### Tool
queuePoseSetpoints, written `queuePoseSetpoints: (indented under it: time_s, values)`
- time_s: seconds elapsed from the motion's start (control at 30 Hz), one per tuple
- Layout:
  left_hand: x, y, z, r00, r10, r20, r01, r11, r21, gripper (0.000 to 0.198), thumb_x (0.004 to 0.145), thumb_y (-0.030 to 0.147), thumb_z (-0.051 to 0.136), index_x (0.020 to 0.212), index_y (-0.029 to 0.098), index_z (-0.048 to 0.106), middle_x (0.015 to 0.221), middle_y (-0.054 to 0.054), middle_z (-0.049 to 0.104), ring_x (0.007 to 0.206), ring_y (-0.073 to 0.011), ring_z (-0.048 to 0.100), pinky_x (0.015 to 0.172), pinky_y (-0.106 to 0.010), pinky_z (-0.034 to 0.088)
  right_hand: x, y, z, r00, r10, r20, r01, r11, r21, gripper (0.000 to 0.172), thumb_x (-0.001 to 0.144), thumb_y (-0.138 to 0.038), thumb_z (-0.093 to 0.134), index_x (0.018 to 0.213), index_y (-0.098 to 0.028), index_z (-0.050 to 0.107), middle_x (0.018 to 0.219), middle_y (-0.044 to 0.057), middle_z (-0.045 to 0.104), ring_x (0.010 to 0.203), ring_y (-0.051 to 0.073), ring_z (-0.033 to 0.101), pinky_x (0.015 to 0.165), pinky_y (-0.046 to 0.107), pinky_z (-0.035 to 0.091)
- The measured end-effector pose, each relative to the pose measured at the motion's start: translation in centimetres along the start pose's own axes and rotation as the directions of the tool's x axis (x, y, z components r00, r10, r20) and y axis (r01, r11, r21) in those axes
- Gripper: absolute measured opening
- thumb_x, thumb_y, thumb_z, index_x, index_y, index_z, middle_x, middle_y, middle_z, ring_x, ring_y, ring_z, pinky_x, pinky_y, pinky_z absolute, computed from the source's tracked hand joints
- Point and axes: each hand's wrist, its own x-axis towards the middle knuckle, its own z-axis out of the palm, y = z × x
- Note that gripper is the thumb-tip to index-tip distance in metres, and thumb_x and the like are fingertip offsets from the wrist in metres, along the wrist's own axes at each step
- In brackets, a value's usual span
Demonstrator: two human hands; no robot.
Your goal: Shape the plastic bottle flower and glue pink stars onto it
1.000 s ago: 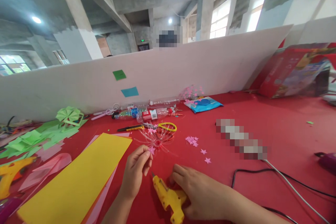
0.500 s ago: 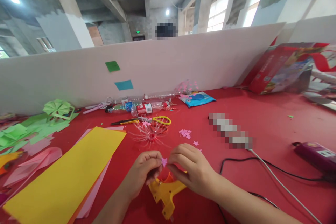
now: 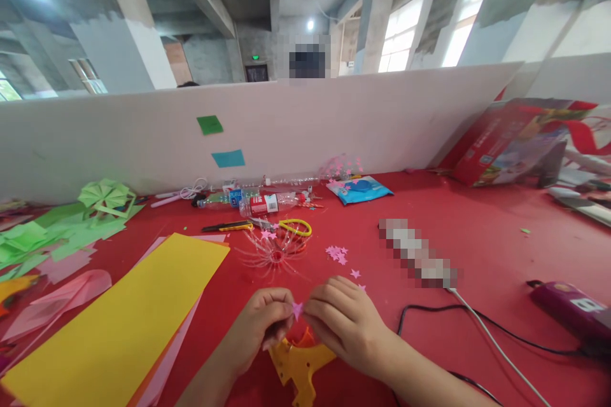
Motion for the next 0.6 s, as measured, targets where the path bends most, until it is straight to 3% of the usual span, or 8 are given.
queuePoseSetpoints:
  time_s: [0.3,0.4,0.43,0.47,0.53,0.6]
  values:
    - [-0.1,0.1,0.2,0.999,-0.042,0.005,0.042,0.998,0.055,0.023,0.071,0.036,0.055,0.06,0.017,0.051,0.043,0.007,0.039,0.037,-0.0042,0.022,0.036,-0.018,0.014,-0.4,0.1,0.3,0.998,0.045,-0.042,-0.044,0.998,0.038,0.01,0.089,-0.009,0.049,0.092,-0.015,0.056,0.076,0.005,0.062,0.065,0.015,0.048,0.06,0.028,0.038]
    - [-0.4,0.4,0.0,0.993,0.084,-0.083,-0.067,0.979,0.194,0.029,0.078,0.043,0.053,0.066,0.017,0.054,0.046,0.007,0.041,0.038,-0.0053,0.028,0.038,-0.018,0.021,-0.4,0.2,0.0,0.991,0.109,-0.074,-0.104,0.992,0.071,0.012,0.088,-0.007,0.049,0.09,-0.017,0.055,0.076,0.004,0.061,0.066,0.015,0.048,0.061,0.028,0.04]
    - [-0.6,0.5,-0.1,0.972,0.185,-0.143,-0.141,0.951,0.274,0.028,0.08,0.042,0.053,0.068,0.017,0.056,0.049,0.006,0.044,0.041,-0.0063,0.034,0.04,-0.018,0.027,-0.3,0.2,-0.2,0.987,0.137,-0.086,-0.13,0.988,0.085,0.013,0.087,-0.006,0.049,0.09,-0.017,0.055,0.076,0.004,0.06,0.067,0.015,0.048,0.061,0.027,0.04]
    - [-0.7,0.5,-0.4,0.923,0.319,-0.213,-0.226,0.901,0.371,0.025,0.081,0.04,0.052,0.071,0.017,0.058,0.055,0.004,0.048,0.048,-0.0079,0.042,0.046,-0.018,0.033,-0.2,0.2,-0.3,0.982,0.164,-0.099,-0.154,0.983,0.1,0.014,0.086,-0.005,0.049,0.09,-0.017,0.054,0.076,0.004,0.06,0.068,0.015,0.049,0.061,0.027,0.041]
    - [-0.7,0.4,-1.2,0.773,0.57,-0.278,-0.337,0.74,0.582,0.019,0.084,0.034,0.051,0.079,0.019,0.061,0.067,0.001,0.057,0.059,-0.0105,0.051,0.054,-0.02,0.041,-0.1,0.1,-0.5,0.972,0.201,-0.121,-0.185,0.974,0.132,0.016,0.084,-0.003,0.049,0.09,-0.017,0.054,0.076,0.004,0.06,0.069,0.014,0.05,0.063,0.027,0.043]
    - [-0.5,0.0,-2.0,0.64,0.722,-0.264,-0.371,0.591,0.716,0.012,0.085,0.027,0.051,0.085,0.02,0.061,0.073,0.0,0.06,0.064,-0.0115,0.055,0.056,-0.02,0.043,0.1,0.1,-0.6,0.969,0.21,-0.129,-0.189,0.97,0.155,0.018,0.083,-0.002,0.049,0.09,-0.017,0.053,0.075,0.004,0.059,0.068,0.014,0.051,0.063,0.026,0.044]
